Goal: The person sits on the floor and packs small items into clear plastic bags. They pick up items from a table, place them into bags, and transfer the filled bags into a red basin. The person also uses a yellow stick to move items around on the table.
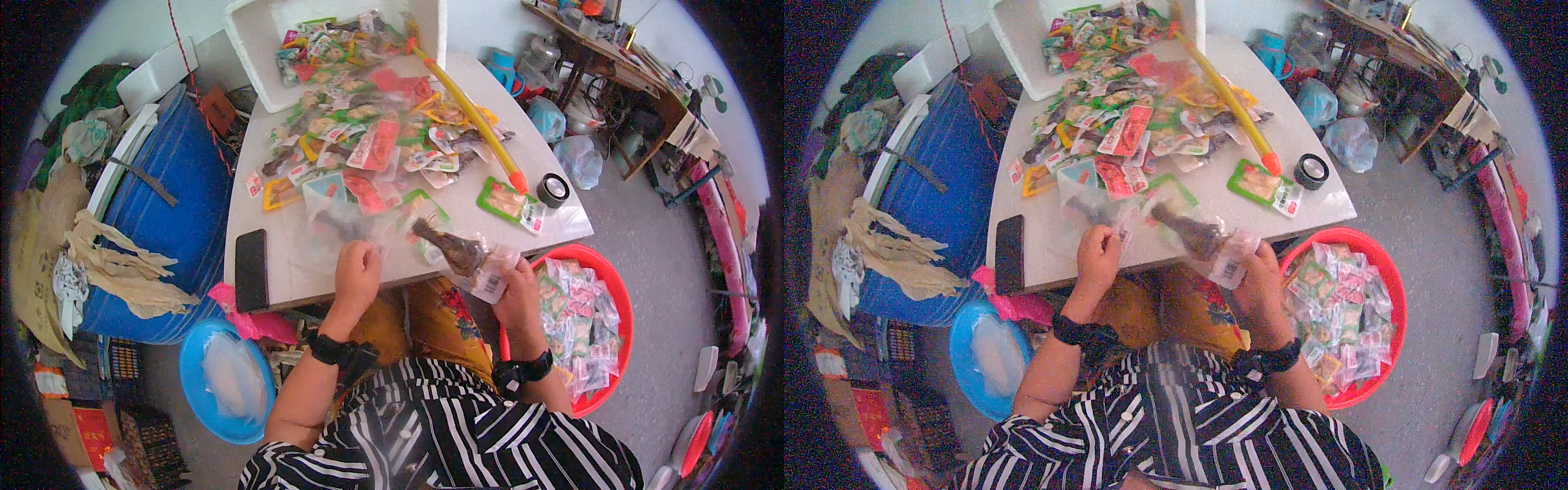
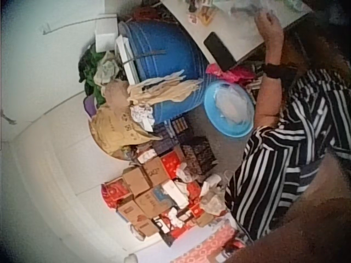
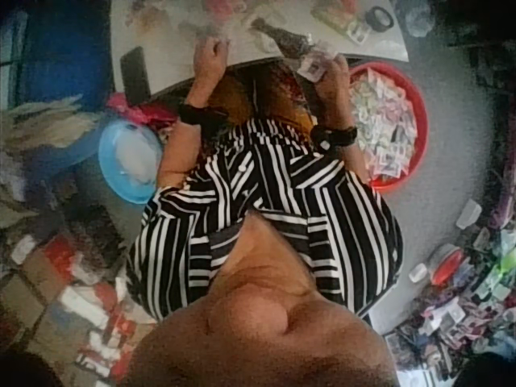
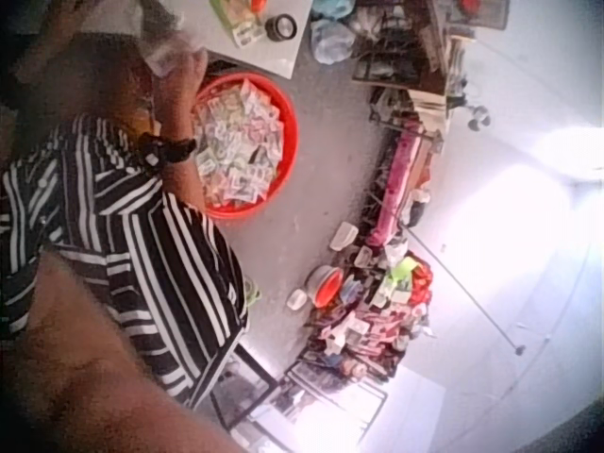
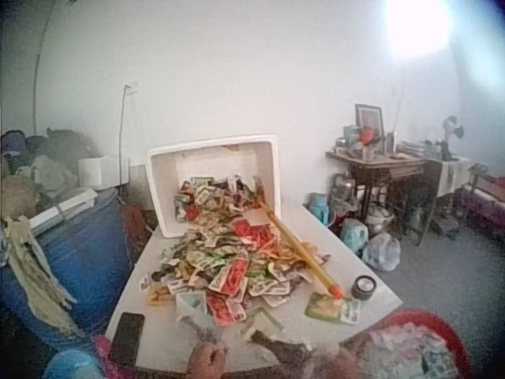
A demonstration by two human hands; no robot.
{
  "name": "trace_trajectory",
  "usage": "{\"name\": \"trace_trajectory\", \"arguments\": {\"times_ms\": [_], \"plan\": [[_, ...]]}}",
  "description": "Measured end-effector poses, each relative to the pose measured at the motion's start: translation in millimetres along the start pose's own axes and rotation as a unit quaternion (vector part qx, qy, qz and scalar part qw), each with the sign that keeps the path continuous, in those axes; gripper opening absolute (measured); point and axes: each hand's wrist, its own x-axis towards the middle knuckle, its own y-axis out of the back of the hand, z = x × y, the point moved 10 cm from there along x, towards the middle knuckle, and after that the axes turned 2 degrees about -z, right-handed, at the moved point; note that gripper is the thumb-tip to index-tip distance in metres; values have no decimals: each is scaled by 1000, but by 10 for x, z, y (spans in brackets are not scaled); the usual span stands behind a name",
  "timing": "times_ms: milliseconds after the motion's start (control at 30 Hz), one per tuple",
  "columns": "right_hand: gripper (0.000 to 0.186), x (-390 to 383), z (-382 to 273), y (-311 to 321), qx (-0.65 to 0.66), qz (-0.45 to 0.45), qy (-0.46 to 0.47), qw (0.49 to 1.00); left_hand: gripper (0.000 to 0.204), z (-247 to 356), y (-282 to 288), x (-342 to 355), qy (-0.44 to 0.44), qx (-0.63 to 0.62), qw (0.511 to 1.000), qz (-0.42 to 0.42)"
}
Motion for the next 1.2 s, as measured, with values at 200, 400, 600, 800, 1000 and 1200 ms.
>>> {"name": "trace_trajectory", "arguments": {"times_ms": [200, 400, 600, 800, 1000, 1200], "plan": [[27, -29, 437, -147, -10, -20, -82, 996, 9, -16, -42, 12, 5, -16, 1000, -14], [27, 100, 781, -206, 24, -68, -116, 991, 7, 312, -9, 1, -92, 81, 992, 24], [24, 165, 968, -525, -10, -92, -157, 983, 7, 359, -31, -63, -133, 118, 983, 43], [15, 254, 1218, -879, -204, -124, -129, 962, 10, 232, -122, -170, -115, 113, 987, 26], [17, 232, 1192, -932, -281, -177, -156, 930, 8, 233, -17, -188, -116, 67, 991, 18], [17, 209, 1306, -876, -296, -212, -202, 909, 8, 235, -105, -247, -118, 38, 992, 6]]}}
